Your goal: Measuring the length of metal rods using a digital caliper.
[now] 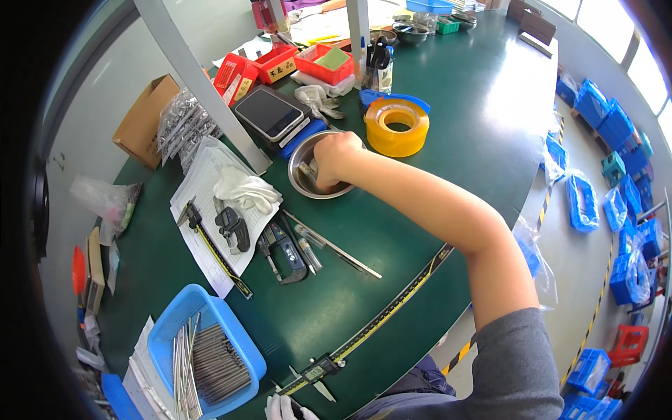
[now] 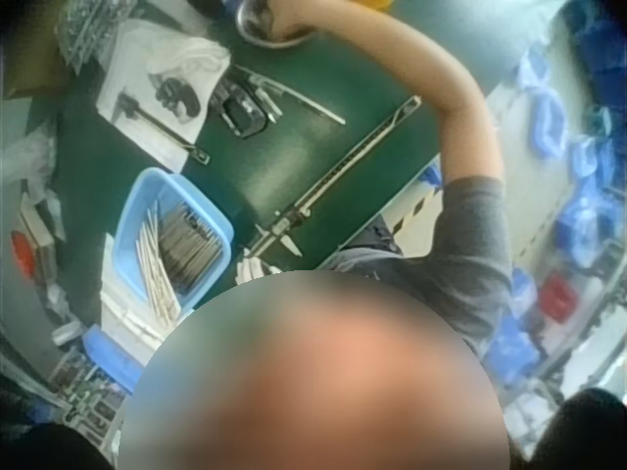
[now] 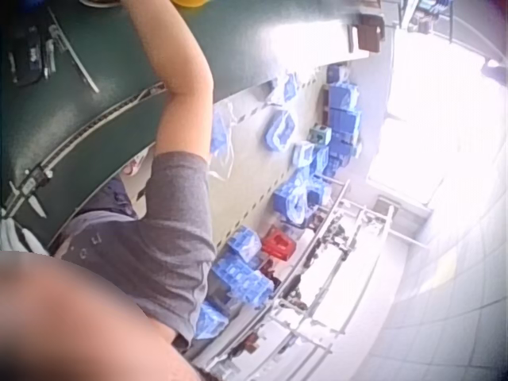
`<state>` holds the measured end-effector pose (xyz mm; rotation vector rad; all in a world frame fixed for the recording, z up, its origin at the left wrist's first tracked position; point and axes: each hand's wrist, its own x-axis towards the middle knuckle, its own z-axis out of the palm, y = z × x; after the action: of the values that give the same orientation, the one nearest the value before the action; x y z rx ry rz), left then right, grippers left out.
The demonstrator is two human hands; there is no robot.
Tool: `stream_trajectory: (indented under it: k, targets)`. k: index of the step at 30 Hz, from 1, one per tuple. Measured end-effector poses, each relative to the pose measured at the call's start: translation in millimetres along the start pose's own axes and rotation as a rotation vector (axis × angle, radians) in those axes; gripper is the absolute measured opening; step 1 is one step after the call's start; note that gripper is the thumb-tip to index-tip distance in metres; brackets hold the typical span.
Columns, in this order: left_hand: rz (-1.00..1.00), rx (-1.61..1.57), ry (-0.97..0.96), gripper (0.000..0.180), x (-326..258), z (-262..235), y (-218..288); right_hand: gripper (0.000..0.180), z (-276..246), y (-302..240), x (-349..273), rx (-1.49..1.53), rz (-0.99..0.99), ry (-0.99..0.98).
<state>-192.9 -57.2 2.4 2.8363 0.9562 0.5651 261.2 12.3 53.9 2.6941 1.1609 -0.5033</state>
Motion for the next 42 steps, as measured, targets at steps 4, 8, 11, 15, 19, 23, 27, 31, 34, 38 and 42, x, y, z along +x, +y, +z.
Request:
stream_trajectory:
  k: [4,8,11,15,19,23,27,31,34,38,42]
  targets:
    - [-0.009,0.008,-0.001,0.03,-1.2,1.0,1.3,0.04,-14.8,9.9,1.4,0.044,0.015,0.009]
    - [-0.003,0.004,-0.008,0.029,0.3,-0.5,2.1,0.034,-36.3,21.8,4.7,0.172,0.004,-0.089]
    - [0.002,0.008,-0.006,0.029,0.3,0.5,0.5,0.035,-32.6,29.6,13.2,0.235,-0.019,-0.069]
    - [0.018,0.009,0.004,0.029,1.1,-0.5,0.9,0.033,-32.0,30.8,11.8,0.222,-0.013,-0.052]
    - [0.0,0.022,0.01,0.028,0.9,0.1,1.3,0.033,-23.0,20.0,4.8,0.042,-0.03,-0.006]
    - [-0.022,0.021,-0.021,0.027,0.4,0.5,1.2,0.034,-24.0,18.4,3.9,0.04,-0.032,-0.058]
    - [-0.023,0.061,-0.003,0.028,-3.9,4.2,0.8,0.029,-17.0,29.4,6.6,0.118,-0.046,0.029]
    - [-0.062,0.11,-0.036,0.031,-3.9,7.3,3.8,0.04,-6.0,46.4,4.3,0.187,-0.153,0.135]
    - [-0.056,0.116,-0.059,0.034,-8.0,6.8,0.4,0.036,-1.8,54.4,1.2,0.287,-0.191,0.232]
    - [-0.061,0.115,-0.063,0.036,-11.4,8.6,-3.1,0.037,-3.2,58.0,1.5,0.295,-0.209,0.256]
    - [-0.063,0.123,-0.096,0.036,-15.6,8.3,-5.9,0.037,-3.6,62.8,2.0,0.3,-0.259,0.27]
